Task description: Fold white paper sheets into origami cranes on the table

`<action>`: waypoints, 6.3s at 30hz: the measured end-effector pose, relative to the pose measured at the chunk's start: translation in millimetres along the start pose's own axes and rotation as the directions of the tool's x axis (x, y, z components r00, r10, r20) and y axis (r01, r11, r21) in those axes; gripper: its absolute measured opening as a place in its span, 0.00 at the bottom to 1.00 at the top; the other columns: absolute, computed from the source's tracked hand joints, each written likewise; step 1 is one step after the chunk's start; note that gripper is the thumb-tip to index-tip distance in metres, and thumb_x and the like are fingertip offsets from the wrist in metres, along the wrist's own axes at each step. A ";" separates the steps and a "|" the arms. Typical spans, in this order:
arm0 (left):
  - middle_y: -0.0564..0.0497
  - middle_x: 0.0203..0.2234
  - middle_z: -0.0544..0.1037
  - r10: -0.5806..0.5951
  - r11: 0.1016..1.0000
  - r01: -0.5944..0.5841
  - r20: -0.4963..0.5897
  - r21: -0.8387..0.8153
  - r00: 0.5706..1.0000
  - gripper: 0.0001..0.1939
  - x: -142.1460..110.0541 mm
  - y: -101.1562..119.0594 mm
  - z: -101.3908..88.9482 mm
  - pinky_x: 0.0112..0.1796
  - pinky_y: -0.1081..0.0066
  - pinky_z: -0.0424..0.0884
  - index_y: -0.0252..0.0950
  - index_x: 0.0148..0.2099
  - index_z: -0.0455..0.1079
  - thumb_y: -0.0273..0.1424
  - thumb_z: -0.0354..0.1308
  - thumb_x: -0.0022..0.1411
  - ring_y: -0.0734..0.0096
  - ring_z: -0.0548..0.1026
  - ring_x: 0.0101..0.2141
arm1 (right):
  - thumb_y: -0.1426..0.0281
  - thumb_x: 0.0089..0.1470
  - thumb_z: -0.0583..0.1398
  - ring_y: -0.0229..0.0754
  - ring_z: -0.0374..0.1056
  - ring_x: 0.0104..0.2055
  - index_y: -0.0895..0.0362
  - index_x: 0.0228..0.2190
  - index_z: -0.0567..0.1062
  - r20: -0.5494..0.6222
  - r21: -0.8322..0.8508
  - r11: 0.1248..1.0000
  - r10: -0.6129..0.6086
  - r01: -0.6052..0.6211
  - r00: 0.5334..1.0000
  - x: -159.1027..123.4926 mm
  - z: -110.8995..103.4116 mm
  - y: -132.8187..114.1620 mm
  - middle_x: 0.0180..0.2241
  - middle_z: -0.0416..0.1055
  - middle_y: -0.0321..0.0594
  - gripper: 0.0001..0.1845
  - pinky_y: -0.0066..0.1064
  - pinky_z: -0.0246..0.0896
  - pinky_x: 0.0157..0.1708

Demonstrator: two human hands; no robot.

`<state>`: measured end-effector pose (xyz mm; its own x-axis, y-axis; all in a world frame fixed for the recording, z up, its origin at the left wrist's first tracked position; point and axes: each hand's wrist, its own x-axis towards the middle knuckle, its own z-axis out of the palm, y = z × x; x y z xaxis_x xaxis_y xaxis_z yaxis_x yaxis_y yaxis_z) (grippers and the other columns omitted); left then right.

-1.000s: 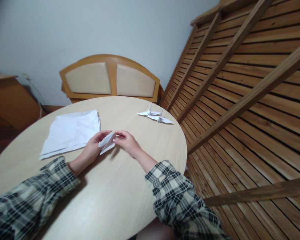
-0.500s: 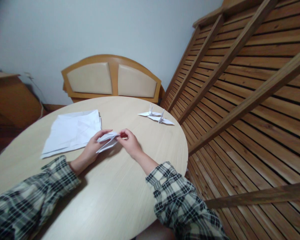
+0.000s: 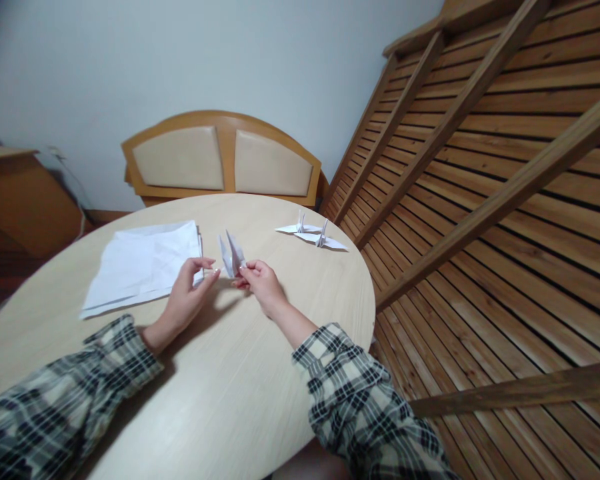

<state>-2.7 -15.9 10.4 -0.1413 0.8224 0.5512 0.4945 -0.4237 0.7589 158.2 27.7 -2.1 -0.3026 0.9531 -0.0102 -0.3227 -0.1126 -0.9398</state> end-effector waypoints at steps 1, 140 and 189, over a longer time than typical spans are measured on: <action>0.47 0.39 0.70 0.045 0.996 -0.041 -0.051 0.076 0.998 0.12 0.1 1.6 -1.3 0.50 0.58 0.61 0.38 0.37 0.63 0.41 0.58 0.59 0.60 0.68 0.45 | 0.57 0.42 0.69 0.35 0.70 0.27 0.56 0.30 0.70 0.003 0.002 1.000 -0.001 0.001 1.000 -0.2 1.0 0.6 0.27 0.73 0.34 0.20 0.30 0.65 0.32; 0.52 0.26 0.71 -0.206 0.930 0.264 0.233 -0.255 0.951 0.11 0.4 -3.9 4.7 0.33 0.68 0.71 0.37 0.33 0.64 0.37 0.60 0.56 0.71 0.72 0.30 | 0.63 0.40 0.69 0.38 0.69 0.33 0.54 0.38 0.69 0.004 -0.246 0.948 -0.209 0.204 0.978 6.3 -3.5 13.1 0.29 0.70 0.32 0.23 0.34 0.65 0.38; 0.55 0.25 0.68 -0.229 0.951 0.266 0.221 -0.158 0.948 0.15 1.6 -12.0 5.8 0.28 0.70 0.66 0.37 0.35 0.60 0.41 0.60 0.56 0.74 0.69 0.26 | 0.64 0.49 0.66 0.35 0.69 0.34 0.54 0.38 0.69 -0.040 -0.349 0.907 -0.264 0.234 0.964 9.5 -5.6 17.9 0.41 0.72 0.39 0.15 0.31 0.68 0.35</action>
<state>-3.9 -7.3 0.2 -0.0576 0.9604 0.2725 0.2974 -0.2441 0.9230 154.6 36.3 -20.9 -0.1708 0.9593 0.2247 -0.0507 0.2192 -0.9744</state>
